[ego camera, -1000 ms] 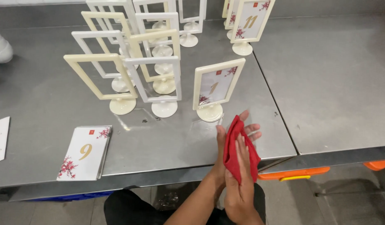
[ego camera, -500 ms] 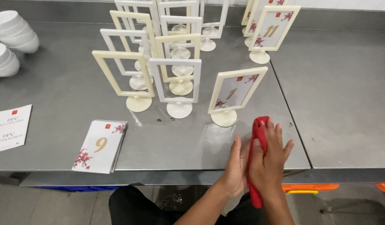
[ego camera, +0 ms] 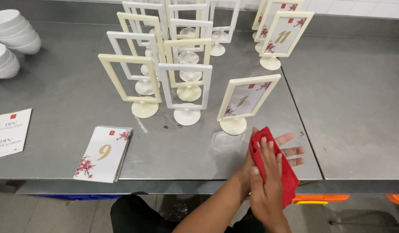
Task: Cleaning plastic table stands with a cloth and inserting numbered cards into them.
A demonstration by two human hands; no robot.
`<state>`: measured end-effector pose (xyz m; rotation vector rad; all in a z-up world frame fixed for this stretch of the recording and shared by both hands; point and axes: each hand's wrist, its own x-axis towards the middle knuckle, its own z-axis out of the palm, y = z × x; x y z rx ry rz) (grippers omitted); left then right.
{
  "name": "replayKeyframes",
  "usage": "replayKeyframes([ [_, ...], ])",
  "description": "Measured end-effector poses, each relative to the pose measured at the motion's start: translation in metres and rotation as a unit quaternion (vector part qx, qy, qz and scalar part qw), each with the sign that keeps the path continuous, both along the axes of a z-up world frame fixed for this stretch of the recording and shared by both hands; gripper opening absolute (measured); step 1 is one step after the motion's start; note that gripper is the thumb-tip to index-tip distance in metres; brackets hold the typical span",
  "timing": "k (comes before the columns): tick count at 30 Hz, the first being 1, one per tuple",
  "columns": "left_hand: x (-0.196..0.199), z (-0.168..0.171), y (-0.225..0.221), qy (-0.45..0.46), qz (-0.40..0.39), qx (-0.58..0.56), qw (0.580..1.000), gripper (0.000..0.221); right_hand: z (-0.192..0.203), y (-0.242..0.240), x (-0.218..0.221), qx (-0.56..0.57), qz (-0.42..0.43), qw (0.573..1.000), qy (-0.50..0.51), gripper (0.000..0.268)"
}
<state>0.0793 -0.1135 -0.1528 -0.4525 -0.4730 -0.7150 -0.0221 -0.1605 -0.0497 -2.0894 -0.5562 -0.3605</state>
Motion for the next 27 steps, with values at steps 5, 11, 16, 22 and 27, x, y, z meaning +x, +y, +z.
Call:
replayKeyframes([
  [5,-0.001,0.021,-0.008,0.03,0.065,0.172,0.982,0.079,-0.006,-0.019,0.067,-0.076,-0.038,0.996,-0.016,0.049],
  [11,-0.012,0.047,0.008,0.104,0.174,0.395,0.896,0.091,-0.034,-0.05,0.111,-0.19,-0.19,0.962,-0.047,0.046],
  [16,-0.014,0.086,0.019,0.11,0.171,0.444,0.872,0.082,-0.023,-0.038,0.076,-0.11,-0.16,0.981,0.029,0.052],
  [22,0.026,0.015,-0.002,0.086,0.135,0.274,0.948,0.103,-0.02,-0.007,0.023,0.01,-0.037,0.999,0.024,0.055],
  [27,-0.004,0.074,0.004,0.172,0.147,0.369,0.902,0.089,-0.007,-0.025,0.068,-0.047,-0.054,0.997,-0.007,0.052],
])
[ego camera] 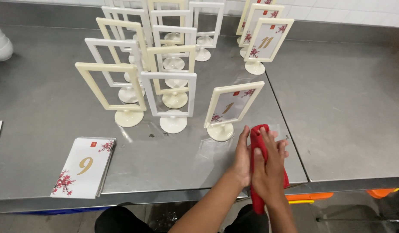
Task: Cleaning plastic table stands with a cloth and inserting numbered cards into them.
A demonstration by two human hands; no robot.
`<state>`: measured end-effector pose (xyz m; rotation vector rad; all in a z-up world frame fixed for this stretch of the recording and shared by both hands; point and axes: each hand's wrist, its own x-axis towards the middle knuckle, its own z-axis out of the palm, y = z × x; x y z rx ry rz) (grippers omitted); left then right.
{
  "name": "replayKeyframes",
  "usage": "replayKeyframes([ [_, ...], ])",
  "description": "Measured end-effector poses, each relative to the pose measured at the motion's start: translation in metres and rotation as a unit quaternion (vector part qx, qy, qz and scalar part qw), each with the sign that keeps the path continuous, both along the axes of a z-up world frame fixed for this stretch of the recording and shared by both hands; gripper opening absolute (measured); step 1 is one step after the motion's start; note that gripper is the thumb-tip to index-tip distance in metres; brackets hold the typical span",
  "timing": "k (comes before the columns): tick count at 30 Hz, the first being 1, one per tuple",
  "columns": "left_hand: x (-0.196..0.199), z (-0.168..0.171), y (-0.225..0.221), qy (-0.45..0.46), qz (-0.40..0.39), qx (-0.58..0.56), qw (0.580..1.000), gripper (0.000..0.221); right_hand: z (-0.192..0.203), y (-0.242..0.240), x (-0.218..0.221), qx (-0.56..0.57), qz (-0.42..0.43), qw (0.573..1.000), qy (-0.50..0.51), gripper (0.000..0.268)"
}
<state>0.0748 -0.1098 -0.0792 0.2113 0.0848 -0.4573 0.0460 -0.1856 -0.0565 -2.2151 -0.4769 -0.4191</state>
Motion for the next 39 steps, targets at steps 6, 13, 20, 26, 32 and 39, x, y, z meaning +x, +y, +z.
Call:
replayKeyframes([
  [6,-0.005,0.013,0.013,-0.03,-0.015,0.078,0.996,0.069,-0.01,-0.03,0.025,-0.09,-0.075,0.993,-0.027,0.046],
  [13,0.017,-0.03,-0.012,0.021,0.033,0.017,0.999,0.066,-0.012,-0.004,-0.017,0.015,-0.024,0.999,0.036,0.065],
  [20,0.0,-0.019,-0.013,-0.056,-0.038,0.062,0.996,0.077,-0.002,-0.015,0.031,-0.023,-0.038,0.999,0.029,0.052],
  [26,0.005,-0.019,-0.004,-0.099,-0.026,0.197,0.975,0.088,-0.024,-0.043,0.056,-0.114,-0.151,0.982,0.025,0.047],
  [32,0.007,-0.014,-0.011,-0.014,0.009,0.113,0.993,0.083,0.023,-0.007,-0.01,0.022,-0.1,0.987,0.124,0.05],
  [39,0.036,-0.088,-0.046,-0.063,-0.006,0.017,0.998,0.08,0.013,0.002,-0.012,0.061,0.003,0.996,0.062,0.052],
])
